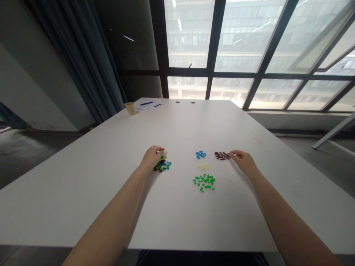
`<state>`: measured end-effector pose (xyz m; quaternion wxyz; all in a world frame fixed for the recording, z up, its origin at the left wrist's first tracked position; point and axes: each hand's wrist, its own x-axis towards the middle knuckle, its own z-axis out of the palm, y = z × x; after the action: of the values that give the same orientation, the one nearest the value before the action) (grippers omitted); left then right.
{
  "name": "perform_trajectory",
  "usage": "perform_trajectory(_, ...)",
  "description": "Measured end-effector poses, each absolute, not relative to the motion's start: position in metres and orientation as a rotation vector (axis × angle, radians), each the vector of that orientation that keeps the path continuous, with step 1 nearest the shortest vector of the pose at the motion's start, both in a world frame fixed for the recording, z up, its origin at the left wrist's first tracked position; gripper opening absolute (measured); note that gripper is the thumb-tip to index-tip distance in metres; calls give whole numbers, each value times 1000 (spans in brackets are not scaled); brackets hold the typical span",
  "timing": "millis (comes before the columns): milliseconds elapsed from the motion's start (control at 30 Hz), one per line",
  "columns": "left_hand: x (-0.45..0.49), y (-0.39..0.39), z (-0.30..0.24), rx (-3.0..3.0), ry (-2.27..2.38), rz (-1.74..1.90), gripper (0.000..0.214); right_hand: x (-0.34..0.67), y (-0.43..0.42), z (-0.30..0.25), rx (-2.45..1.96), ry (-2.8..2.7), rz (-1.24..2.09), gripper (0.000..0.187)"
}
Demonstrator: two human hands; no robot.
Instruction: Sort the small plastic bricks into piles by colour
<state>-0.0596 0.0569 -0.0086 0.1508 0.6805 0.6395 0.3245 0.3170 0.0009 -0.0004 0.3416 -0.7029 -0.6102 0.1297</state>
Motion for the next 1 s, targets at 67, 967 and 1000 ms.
perform_trajectory(67,-59,55,-14,2068,1896,718,21,319,1,2,-1807,-1593,344,41)
perform_trajectory(967,-37,44,-7,2271,1967,451,19,304,-6,12,-1694,-1805,396,31)
perform_trajectory(1000,-35,43,-6,2268,1967,468,20,304,-6,12,-1696,-1809,394,32)
